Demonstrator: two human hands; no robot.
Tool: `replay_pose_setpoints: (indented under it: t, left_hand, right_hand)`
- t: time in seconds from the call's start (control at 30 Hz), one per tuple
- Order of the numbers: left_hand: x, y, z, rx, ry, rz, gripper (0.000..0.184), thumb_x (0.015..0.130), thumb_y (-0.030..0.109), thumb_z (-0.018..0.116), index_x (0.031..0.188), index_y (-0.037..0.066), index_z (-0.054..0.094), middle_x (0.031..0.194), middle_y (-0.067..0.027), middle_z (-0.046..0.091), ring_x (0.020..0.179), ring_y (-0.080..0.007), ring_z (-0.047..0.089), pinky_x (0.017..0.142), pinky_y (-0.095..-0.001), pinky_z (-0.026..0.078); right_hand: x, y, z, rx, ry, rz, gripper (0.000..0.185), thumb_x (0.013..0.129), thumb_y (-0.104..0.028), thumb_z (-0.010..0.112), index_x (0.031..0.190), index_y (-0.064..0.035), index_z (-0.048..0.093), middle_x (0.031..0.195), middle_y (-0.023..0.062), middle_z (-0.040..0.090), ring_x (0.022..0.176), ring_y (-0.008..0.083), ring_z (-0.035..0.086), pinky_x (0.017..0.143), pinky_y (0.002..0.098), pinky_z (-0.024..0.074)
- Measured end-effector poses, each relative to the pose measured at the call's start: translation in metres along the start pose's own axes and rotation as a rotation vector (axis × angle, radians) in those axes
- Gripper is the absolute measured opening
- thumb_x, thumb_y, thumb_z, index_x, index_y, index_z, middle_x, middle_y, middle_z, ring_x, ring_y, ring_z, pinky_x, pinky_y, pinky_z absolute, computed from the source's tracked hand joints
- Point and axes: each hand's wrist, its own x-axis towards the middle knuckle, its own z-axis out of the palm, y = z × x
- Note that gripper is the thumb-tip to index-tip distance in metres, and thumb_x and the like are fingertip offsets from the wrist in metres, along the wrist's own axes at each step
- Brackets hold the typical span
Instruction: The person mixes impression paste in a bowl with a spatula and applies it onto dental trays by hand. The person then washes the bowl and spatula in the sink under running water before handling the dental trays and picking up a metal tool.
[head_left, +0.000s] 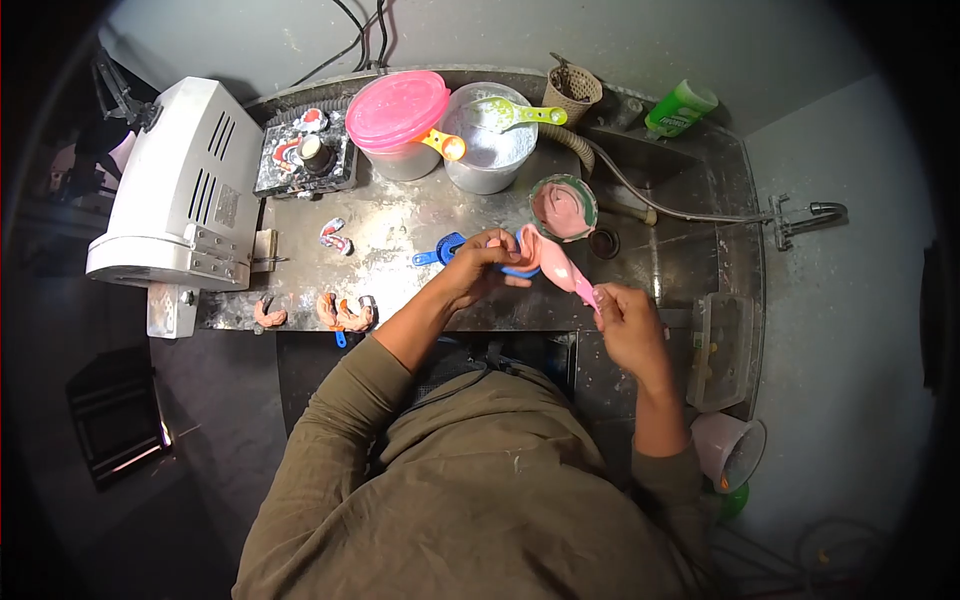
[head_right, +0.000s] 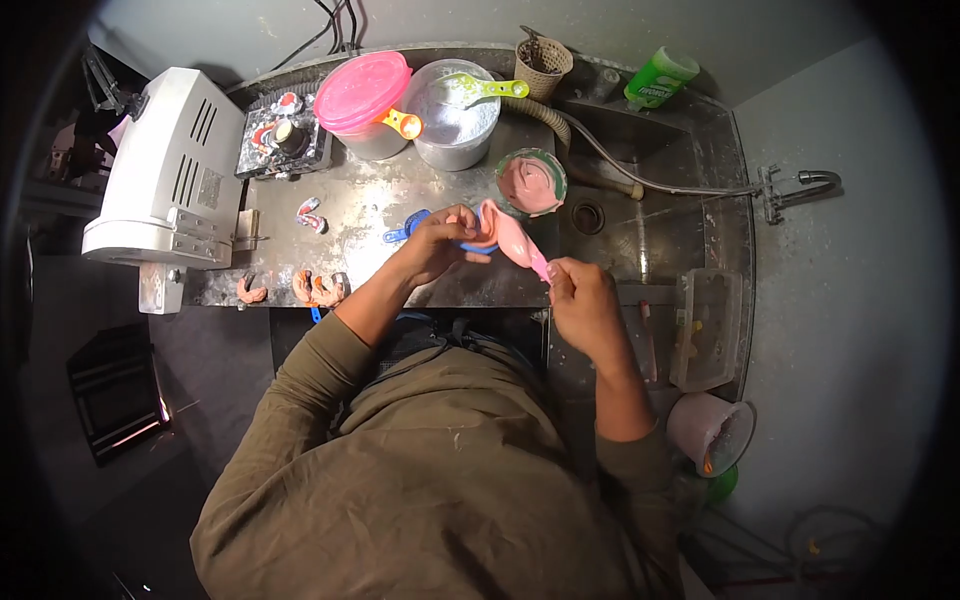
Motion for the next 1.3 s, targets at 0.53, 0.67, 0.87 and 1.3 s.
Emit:
replay_pose_setpoints:
  t: [0.53,0.67,0.87,1.3]
  left_hand:
    - [-0.006,0.023,0.053,-0.005,-0.191,0.201,0.056,0.097,0.038,0.053,0.139,0.011,0.029,0.13,-0.0176,0.049,0.114,-0.0316,0.058,0.091,-0.0521,0.052]
    - [-0.006,0.025,0.058,-0.014,-0.205,0.225,0.066,0.095,0.044,0.055,0.143,0.008,0.029,0.135,-0.0166,0.047,0.121,-0.0295,0.054,0.097,-0.0496,0.048]
    - [-0.003,0.03,0.059,0.099,-0.246,0.428,0.076,0.088,0.032,0.071,0.144,0.004,0.03,0.137,-0.0134,0.045,0.127,-0.0258,0.047,0.107,-0.0433,0.038]
    - [-0.003,0.03,0.089,0.257,-0.057,0.703,0.087,0.069,0.012,0.088,0.135,0.005,0.03,0.134,-0.0116,0.039,0.123,-0.0221,0.046,0.104,-0.0375,0.042]
  right_hand:
    - [0.012,-0.068,-0.038,-0.349,0.115,-0.336,0.013,0.092,-0.005,0.053,0.084,0.0037,0.057,0.075,0.0262,0.059,0.071,0.0458,0.058,0.06,0.0474,0.0441]
    - [0.008,-0.073,-0.034,-0.368,0.189,-0.386,0.011,0.092,-0.004,0.054,0.084,0.0042,0.055,0.076,0.027,0.058,0.073,0.0465,0.058,0.06,0.049,0.043]
    - [-0.001,-0.081,-0.035,-0.24,0.176,-0.31,0.009,0.092,-0.003,0.054,0.09,0.0046,0.059,0.075,0.0262,0.059,0.072,0.0448,0.06,0.059,0.0451,0.0446]
    - [-0.007,-0.08,-0.033,-0.207,0.342,-0.305,0.013,0.095,-0.007,0.054,0.096,0.0034,0.061,0.073,0.0255,0.059,0.068,0.0443,0.059,0.056,0.0432,0.0441]
